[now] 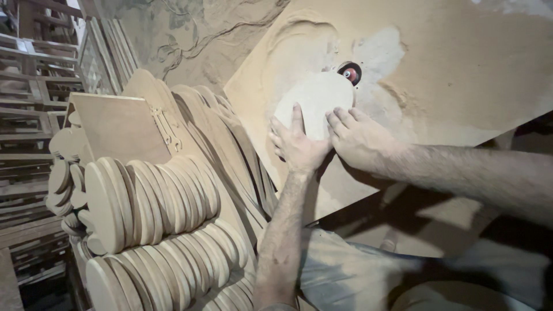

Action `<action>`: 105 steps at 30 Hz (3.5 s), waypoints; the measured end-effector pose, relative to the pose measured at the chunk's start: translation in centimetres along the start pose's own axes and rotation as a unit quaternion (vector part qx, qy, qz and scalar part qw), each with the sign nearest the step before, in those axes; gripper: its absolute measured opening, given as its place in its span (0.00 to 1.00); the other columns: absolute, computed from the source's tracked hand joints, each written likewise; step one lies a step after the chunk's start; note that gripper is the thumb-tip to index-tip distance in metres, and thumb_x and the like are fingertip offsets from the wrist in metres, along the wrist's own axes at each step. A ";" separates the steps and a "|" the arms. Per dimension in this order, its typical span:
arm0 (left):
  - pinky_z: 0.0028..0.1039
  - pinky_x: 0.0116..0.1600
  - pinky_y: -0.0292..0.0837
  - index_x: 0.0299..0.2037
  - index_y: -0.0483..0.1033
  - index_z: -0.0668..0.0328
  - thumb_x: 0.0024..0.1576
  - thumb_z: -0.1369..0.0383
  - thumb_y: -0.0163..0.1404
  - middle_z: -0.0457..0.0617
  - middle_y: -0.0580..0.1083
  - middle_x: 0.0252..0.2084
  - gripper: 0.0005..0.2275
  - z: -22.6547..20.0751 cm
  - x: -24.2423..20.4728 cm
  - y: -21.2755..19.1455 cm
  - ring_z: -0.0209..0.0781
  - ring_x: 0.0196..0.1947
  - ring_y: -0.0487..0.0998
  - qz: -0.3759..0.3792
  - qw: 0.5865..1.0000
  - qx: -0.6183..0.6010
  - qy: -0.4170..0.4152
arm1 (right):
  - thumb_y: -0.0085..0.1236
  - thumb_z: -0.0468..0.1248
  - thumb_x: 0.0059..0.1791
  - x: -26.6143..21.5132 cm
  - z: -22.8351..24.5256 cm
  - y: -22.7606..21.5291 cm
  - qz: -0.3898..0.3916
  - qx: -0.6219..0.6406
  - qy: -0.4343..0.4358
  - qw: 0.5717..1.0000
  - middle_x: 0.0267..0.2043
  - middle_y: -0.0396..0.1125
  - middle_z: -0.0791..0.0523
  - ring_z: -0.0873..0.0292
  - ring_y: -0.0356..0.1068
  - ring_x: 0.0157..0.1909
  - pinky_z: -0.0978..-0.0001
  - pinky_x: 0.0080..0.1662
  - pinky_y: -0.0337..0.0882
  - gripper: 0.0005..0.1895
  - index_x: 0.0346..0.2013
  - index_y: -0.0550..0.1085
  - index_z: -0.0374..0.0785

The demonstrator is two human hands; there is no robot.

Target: The person sits on the floor and repeatedly sands the edges of small wooden discs using a handheld sanding tool. They pick up each disc from a stack, sand it, and place it back on the stack.

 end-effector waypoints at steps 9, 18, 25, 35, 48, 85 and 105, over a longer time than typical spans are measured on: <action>0.74 0.58 0.57 0.70 0.67 0.41 0.51 0.41 0.55 0.80 0.51 0.71 0.36 0.1 0.7 0.8 0.85 0.67 0.51 0.022 0.997 0.028 -0.073 | 0.55 0.40 0.42 1.1 -1.2 0.7 -0.097 -0.006 0.029 0.995 0.65 0.62 0.41 0.44 0.62 0.66 0.55 0.63 0.62 0.32 0.57 0.68 0.22; 0.73 0.61 0.52 0.69 0.65 0.38 0.52 0.43 0.55 0.80 0.49 0.71 0.34 -0.4 -1.0 -0.4 0.85 0.68 0.48 0.046 0.995 0.007 -0.083 | 0.57 0.42 0.36 0.0 0.2 0.2 -0.051 -0.044 -0.017 0.998 0.65 0.61 0.39 0.42 0.61 0.67 0.57 0.63 0.62 0.39 0.58 0.67 0.21; 0.73 0.62 0.51 0.71 0.64 0.38 0.52 0.60 0.54 0.80 0.47 0.71 0.32 -4.1 -5.6 1.1 0.84 0.66 0.50 0.043 0.998 -0.032 0.018 | 0.53 0.41 0.41 -2.0 0.3 1.9 -0.011 -0.034 -0.008 0.999 0.68 0.58 0.40 0.42 0.57 0.70 0.55 0.65 0.60 0.37 0.63 0.63 0.24; 0.74 0.61 0.51 0.69 0.66 0.39 0.56 0.60 0.52 0.82 0.49 0.70 0.27 -1.9 -5.2 -0.6 0.84 0.67 0.50 0.019 0.998 -0.047 -0.032 | 0.47 0.37 0.46 -1.1 1.0 2.2 -0.083 0.043 -0.044 0.995 0.68 0.60 0.41 0.43 0.58 0.71 0.54 0.67 0.61 0.29 0.61 0.66 0.27; 0.71 0.62 0.52 0.67 0.69 0.34 0.60 0.50 0.47 0.77 0.50 0.71 0.23 0.7 -3.6 1.0 0.78 0.70 0.48 -0.015 0.995 -0.002 -0.099 | 0.47 0.39 0.46 0.9 1.2 3.5 -0.142 -0.009 -0.028 0.989 0.64 0.64 0.42 0.44 0.63 0.66 0.55 0.62 0.65 0.27 0.57 0.70 0.26; 0.62 0.65 0.55 0.65 0.74 0.40 0.51 0.53 0.59 0.77 0.58 0.68 0.28 -1.7 1.0 2.6 0.75 0.62 0.61 -0.034 0.994 0.001 0.105 | 0.48 0.38 0.45 0.6 -1.8 2.5 -0.124 0.062 0.028 0.990 0.64 0.63 0.41 0.44 0.61 0.68 0.56 0.65 0.60 0.27 0.55 0.70 0.24; 0.49 0.62 0.67 0.63 0.72 0.43 0.40 0.48 0.64 0.70 0.62 0.62 0.37 -2.9 0.4 -2.6 0.68 0.59 0.68 0.178 0.981 -0.012 0.074 | 0.53 0.41 0.39 -1.8 -2.0 1.8 -0.090 0.025 0.031 0.995 0.67 0.60 0.42 0.42 0.59 0.70 0.54 0.65 0.62 0.36 0.59 0.67 0.24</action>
Point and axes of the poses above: each hand's wrist, its own x-axis towards the middle knuckle, its own y-axis out of the palm, z = x × y, the point moved 9 cm from there along x, towards the middle knuckle
